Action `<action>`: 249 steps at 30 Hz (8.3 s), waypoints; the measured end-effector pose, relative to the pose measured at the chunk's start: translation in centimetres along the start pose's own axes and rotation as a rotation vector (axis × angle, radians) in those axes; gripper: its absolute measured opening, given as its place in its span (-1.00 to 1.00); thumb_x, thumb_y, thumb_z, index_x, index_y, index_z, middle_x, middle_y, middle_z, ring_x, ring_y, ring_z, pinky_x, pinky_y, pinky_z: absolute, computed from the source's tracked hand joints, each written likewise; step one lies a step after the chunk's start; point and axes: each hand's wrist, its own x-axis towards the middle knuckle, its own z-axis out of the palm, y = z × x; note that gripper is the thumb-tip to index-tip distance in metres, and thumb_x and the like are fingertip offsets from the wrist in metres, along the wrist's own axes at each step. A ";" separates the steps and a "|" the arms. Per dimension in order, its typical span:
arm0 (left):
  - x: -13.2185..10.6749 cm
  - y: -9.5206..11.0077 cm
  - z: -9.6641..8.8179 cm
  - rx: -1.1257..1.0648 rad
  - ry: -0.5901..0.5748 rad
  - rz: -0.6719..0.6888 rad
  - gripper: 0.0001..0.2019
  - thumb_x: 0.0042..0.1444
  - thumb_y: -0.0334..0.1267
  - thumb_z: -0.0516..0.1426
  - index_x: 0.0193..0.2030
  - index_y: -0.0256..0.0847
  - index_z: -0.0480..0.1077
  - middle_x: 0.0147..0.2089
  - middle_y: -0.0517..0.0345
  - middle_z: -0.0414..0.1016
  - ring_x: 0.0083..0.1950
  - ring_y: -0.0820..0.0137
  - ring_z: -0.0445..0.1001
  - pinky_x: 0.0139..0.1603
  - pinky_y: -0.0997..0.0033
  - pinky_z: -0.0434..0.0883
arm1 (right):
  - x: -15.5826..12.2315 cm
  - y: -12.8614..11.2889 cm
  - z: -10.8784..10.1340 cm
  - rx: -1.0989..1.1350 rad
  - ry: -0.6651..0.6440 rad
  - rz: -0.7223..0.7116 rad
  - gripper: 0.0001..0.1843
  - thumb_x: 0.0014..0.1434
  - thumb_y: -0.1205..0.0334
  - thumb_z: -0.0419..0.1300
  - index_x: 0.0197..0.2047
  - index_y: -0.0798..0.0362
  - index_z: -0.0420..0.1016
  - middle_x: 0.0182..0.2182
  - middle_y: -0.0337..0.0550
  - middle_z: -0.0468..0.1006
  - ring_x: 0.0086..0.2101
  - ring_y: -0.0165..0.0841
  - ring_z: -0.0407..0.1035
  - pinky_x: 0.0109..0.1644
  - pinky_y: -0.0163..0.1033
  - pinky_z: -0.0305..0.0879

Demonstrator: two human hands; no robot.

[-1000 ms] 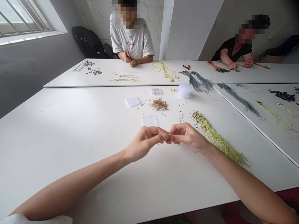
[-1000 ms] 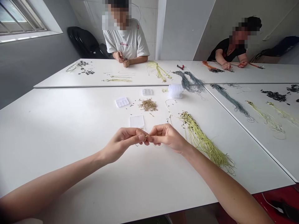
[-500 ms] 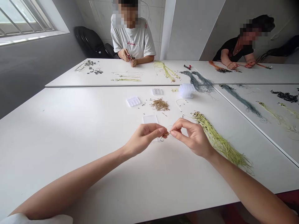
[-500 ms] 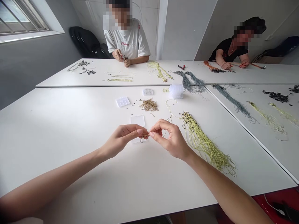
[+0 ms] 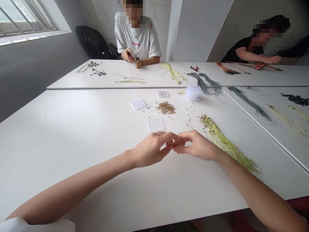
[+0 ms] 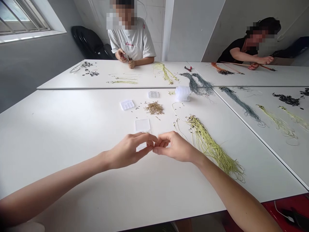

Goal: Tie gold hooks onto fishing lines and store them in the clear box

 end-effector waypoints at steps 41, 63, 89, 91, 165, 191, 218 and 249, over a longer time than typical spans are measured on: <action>-0.1 -0.3 -1.5 0.130 -0.150 0.052 -0.76 0.18 -0.45 0.06 -0.05 -0.21 0.42 -0.14 0.13 0.56 -0.16 0.39 0.51 -0.05 0.33 0.36 | 0.2 0.8 0.1 0.262 -0.165 0.205 -0.85 0.21 0.19 0.22 -0.25 0.11 0.48 -0.51 -0.17 0.57 -0.57 -0.39 0.48 -0.43 -0.32 0.28; 0.1 0.0 -2.0 -0.006 -0.131 0.025 -0.86 0.17 -0.39 0.09 -0.25 -0.21 0.49 -0.26 0.09 0.56 -0.23 0.37 0.50 -0.20 0.39 0.40 | 0.3 0.7 0.1 0.332 -0.290 0.225 -0.69 0.15 0.01 0.28 -0.26 0.12 0.45 -0.52 -0.17 0.59 -0.61 -0.37 0.49 -0.47 -0.31 0.32; 1.0 -0.8 0.7 -0.829 0.256 -0.403 -0.79 0.10 -0.12 0.26 -0.29 -0.24 0.57 -0.25 0.05 0.54 -0.27 0.43 0.37 -0.13 0.34 0.37 | 1.2 1.4 1.7 0.475 0.340 -0.065 -0.84 0.07 0.10 0.36 -0.37 0.02 0.59 -0.48 -0.23 0.44 -0.43 -0.40 0.24 -0.31 -0.24 0.20; 1.1 -0.7 0.7 -0.851 0.265 -0.413 -0.79 0.09 -0.12 0.27 -0.29 -0.24 0.57 -0.25 0.06 0.54 -0.30 0.45 0.37 -0.13 0.33 0.38 | 1.2 1.4 2.0 0.468 0.390 -0.086 -0.83 0.08 0.09 0.35 -0.38 0.01 0.58 -0.46 -0.21 0.46 -0.42 -0.40 0.24 -0.30 -0.23 0.21; 1.7 0.8 2.3 -1.054 0.159 -0.340 -0.72 0.28 -0.12 0.11 -0.31 -0.31 0.46 -0.34 0.13 0.48 -0.39 0.52 0.45 -0.31 0.46 0.29 | 0.8 0.6 3.2 0.936 0.290 -0.172 -0.81 0.29 0.25 0.13 -0.32 0.00 0.55 -0.59 -0.29 0.39 -0.54 -0.38 0.32 -0.33 -0.11 0.31; 1.3 1.3 1.8 -0.820 0.229 -0.324 -0.68 0.28 -0.07 0.09 -0.34 -0.29 0.44 -0.39 0.16 0.40 -0.41 0.50 0.34 -0.33 0.43 0.28 | 0.7 1.4 3.3 0.806 0.444 -0.138 -0.91 0.11 0.24 0.32 -0.27 -0.12 0.64 -0.38 -0.23 0.47 -0.38 -0.36 0.25 -0.21 -0.10 0.29; 1.5 0.9 2.3 -0.947 0.293 -0.320 -0.71 0.24 -0.11 0.14 -0.39 -0.29 0.47 -0.43 0.18 0.35 -0.35 0.50 0.25 -0.29 0.44 0.23 | 0.6 0.8 3.3 0.785 0.456 -0.116 -0.92 0.11 0.19 0.32 -0.28 -0.13 0.66 -0.37 -0.21 0.52 -0.36 -0.34 0.26 -0.19 -0.10 0.26; 1.9 -1.1 -3.0 -0.289 0.038 -0.266 -0.71 0.20 -0.06 0.15 -0.33 -0.25 0.52 -0.44 0.17 0.43 -0.40 0.49 0.31 -0.39 0.48 0.29 | 0.8 1.0 0.0 0.747 0.143 0.155 -0.90 0.10 0.24 0.35 -0.37 0.10 0.59 -0.43 -0.17 0.58 -0.51 -0.52 0.29 -0.34 -0.34 0.25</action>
